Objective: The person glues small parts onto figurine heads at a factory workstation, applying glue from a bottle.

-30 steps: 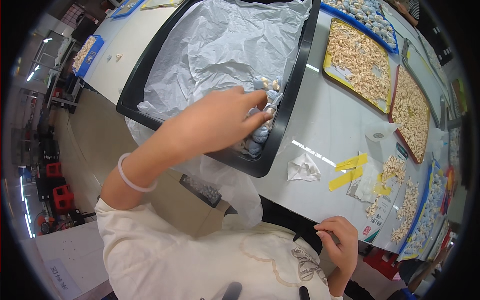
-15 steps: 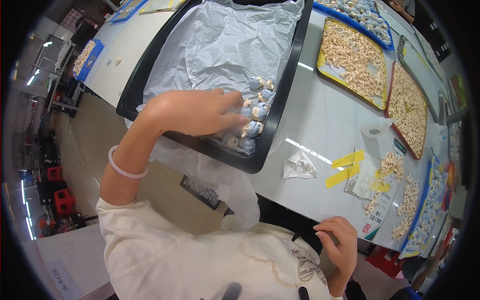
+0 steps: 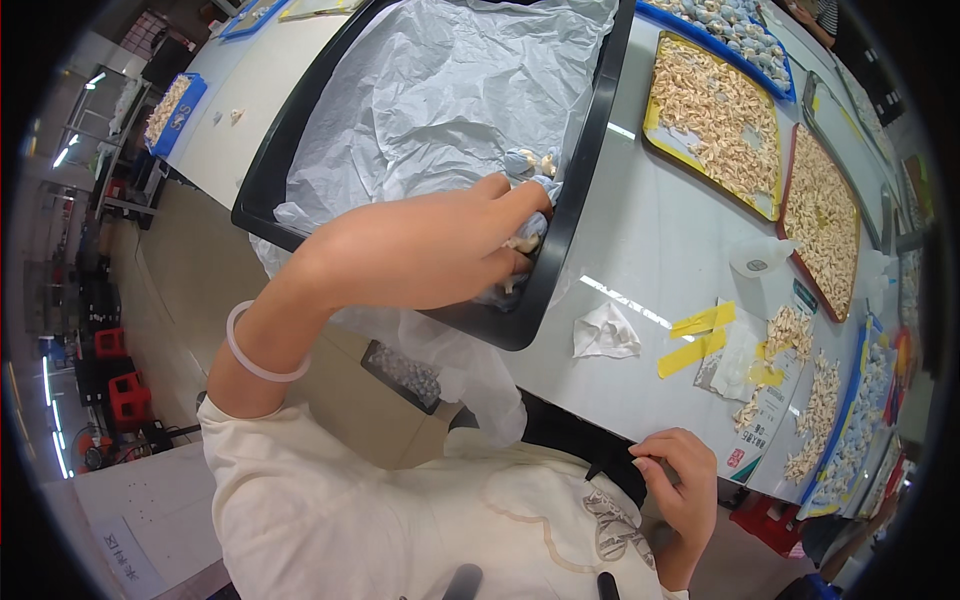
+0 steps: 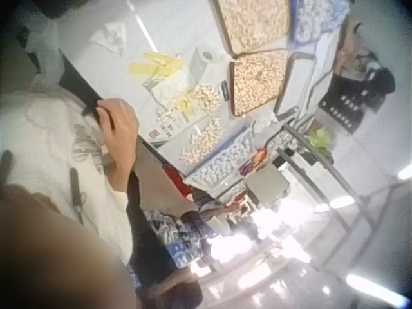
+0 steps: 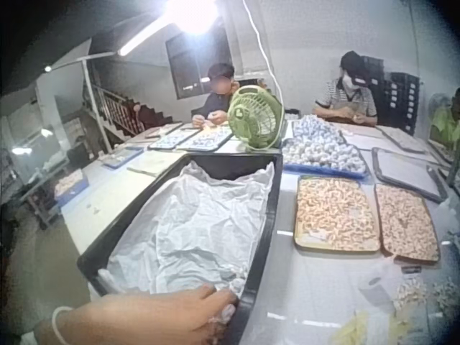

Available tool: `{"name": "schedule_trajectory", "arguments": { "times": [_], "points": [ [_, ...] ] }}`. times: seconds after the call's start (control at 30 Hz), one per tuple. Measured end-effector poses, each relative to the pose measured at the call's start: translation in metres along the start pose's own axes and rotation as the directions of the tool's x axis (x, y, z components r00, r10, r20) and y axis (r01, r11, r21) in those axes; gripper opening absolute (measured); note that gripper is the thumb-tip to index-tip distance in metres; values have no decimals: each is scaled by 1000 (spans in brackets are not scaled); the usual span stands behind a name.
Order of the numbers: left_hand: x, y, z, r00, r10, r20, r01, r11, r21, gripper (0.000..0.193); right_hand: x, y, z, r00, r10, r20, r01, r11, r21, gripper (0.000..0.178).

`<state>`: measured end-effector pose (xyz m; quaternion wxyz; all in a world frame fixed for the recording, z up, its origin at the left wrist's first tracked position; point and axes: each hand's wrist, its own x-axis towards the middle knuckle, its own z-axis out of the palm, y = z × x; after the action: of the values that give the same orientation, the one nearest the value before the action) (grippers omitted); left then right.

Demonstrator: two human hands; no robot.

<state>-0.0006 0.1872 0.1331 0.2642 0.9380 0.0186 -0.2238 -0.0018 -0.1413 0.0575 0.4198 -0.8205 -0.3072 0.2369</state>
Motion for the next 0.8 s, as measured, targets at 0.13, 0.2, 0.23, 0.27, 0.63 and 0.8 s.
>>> {"name": "schedule_trajectory", "arguments": {
  "times": [0.13, 0.2, 0.23, 0.27, 0.63, 0.8],
  "points": [
    [9, -13, 1, 1000, 21, -13, -21, 1000, 16, 34, -1, 1, 1, 1000, 16, -3, -16, 1000, 9, 12],
    [7, -21, 10, 992, 91, -92, -83, 993, 86, 34, -1, 1, 0, 1000, 19, -4, -19, 1000, 12, 12],
    [6, -22, 12, 972, 164, -166, -138, 978, 158, 33, -2, 1, 0, 1000, 23, -4, -23, 1000, 14, 13],
    [6, -20, 10, 973, 164, -165, -138, 978, 159, 33, -2, 1, 0, 1000, 23, -4, -23, 1000, 15, 13],
    [-11, 2, -1, 988, 48, -149, -35, 996, 86, 30, -5, 2, -2, 1000, -24, 0, 24, 1000, 8, 14],
    [-8, -2, 4, 967, 131, -219, -104, 986, 127, 29, -5, 1, -4, 998, -68, -10, 68, 998, -6, 14]
  ]
}}
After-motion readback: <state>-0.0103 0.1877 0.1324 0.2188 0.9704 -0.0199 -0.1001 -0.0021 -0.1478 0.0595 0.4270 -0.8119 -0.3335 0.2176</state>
